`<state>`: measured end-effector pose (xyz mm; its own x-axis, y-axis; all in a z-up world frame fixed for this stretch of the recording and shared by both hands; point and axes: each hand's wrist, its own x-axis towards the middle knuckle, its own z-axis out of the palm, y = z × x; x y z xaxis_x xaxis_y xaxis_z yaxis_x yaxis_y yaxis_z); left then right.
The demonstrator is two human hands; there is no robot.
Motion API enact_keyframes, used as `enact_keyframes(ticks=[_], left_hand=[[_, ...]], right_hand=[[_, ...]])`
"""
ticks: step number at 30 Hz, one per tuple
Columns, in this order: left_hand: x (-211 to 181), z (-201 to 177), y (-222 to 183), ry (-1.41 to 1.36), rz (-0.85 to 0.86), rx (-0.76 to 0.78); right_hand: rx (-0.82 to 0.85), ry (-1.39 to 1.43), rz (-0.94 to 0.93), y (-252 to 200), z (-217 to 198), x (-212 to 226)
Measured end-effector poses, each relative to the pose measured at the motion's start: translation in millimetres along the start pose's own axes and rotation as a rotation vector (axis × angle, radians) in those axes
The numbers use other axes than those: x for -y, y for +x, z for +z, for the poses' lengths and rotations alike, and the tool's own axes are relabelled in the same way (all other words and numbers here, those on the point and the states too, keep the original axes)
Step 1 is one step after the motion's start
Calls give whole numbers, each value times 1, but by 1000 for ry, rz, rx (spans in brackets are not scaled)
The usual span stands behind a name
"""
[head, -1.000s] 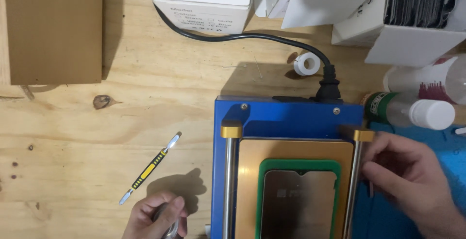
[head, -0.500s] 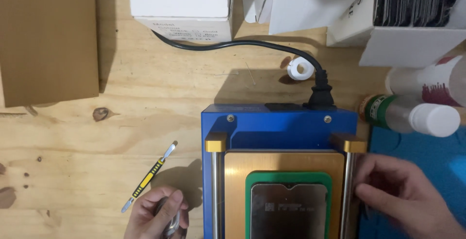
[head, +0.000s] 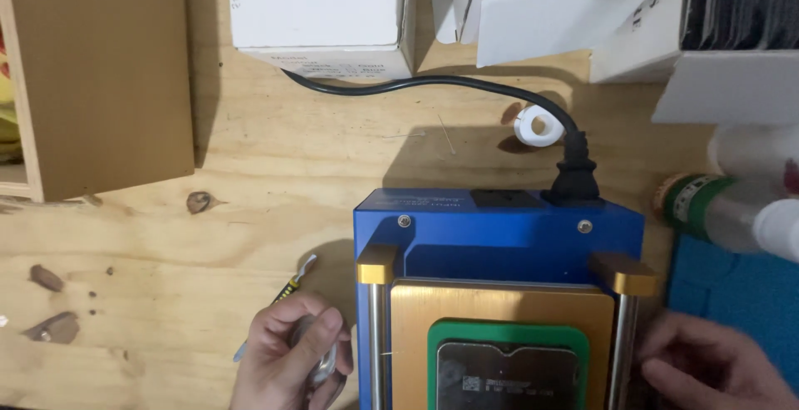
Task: Separating a mobile phone screen from the frame using a cutting wire on a heating station
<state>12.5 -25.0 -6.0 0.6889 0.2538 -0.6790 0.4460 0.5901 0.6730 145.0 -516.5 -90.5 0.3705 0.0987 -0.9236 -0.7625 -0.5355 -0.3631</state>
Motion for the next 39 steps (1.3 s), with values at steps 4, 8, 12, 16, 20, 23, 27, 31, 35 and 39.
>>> enact_keyframes(ticks=[4,8,12,16,20,23,27,31,35,39], left_hand=[[-3,11,0,48,25,-43],[-9,23,1,95,115,-5],[-12,28,4,68,150,32],[-15,29,3,67,168,45],[-17,28,-2,64,175,83],[-12,22,-5,42,136,76],[-3,14,-7,5,131,86],[5,5,-9,-3,107,54],[19,-6,-15,-12,87,-18],[33,-28,-19,115,101,-71]], right_hand=[[-40,95,-138,2,3,-35],[-164,-16,-198,2,4,-48],[-139,-143,-249,11,-7,-59],[-152,-9,-355,14,-7,-70],[-171,-40,-237,23,-11,-59],[-175,-109,-242,29,-13,-49],[-176,-314,-364,40,-25,-47],[-224,-360,-179,31,-12,-9],[-195,-175,-271,18,0,15],[-216,-151,-308,-5,20,51]])
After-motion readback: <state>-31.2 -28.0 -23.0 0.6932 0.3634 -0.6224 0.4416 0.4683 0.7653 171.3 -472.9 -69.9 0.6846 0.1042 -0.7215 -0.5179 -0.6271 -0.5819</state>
